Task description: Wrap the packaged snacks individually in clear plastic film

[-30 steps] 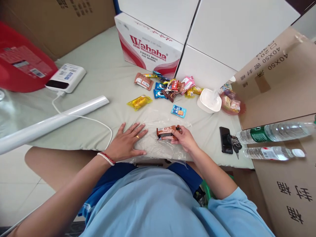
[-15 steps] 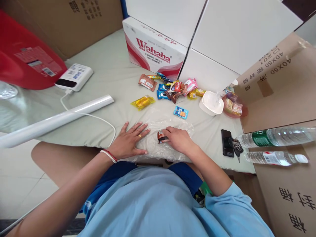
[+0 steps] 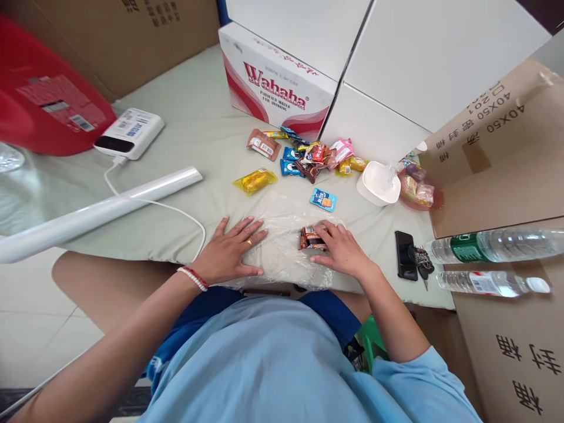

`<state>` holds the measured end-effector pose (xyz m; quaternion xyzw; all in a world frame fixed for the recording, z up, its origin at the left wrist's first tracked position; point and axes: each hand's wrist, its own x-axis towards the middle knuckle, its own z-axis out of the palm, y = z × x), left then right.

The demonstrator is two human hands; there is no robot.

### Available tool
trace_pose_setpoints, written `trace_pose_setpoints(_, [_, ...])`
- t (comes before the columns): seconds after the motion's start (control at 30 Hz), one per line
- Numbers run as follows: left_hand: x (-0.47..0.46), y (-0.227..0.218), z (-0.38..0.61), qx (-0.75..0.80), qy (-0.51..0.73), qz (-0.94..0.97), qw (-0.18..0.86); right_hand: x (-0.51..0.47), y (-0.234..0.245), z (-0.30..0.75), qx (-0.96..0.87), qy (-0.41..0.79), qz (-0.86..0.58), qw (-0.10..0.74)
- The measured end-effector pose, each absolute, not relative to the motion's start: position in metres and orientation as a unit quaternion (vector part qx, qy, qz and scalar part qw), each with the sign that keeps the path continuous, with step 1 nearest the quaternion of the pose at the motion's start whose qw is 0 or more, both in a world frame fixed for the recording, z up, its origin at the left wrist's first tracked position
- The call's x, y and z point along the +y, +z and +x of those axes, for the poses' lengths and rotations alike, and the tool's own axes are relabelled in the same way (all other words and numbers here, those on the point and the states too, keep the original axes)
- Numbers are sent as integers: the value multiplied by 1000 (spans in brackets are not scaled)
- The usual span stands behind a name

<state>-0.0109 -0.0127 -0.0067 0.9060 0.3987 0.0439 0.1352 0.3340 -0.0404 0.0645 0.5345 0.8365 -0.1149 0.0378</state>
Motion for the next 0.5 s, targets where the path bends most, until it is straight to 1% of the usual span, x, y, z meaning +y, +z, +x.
trace_pose_setpoints(0.13, [-12, -7, -11, 401, 42, 905, 137, -28, 74, 327, 855, -99, 509, 34])
trace_pose_setpoints(0.23, [-12, -7, -10, 403, 43, 904, 139, -21, 69, 316, 866, -108, 486, 48])
trace_pose_setpoints(0.33, [-13, -5, -10, 405, 39, 902, 142, -20, 59, 312, 855, -105, 506, 49])
trace_pose_setpoints(0.43, [-16, -3, -10, 409, 31, 899, 151, -23, 57, 322, 840, -105, 532, 25])
trace_pose_setpoints(0.5, [-18, -1, -10, 413, 27, 896, 159, -25, 61, 331, 824, -105, 557, -9])
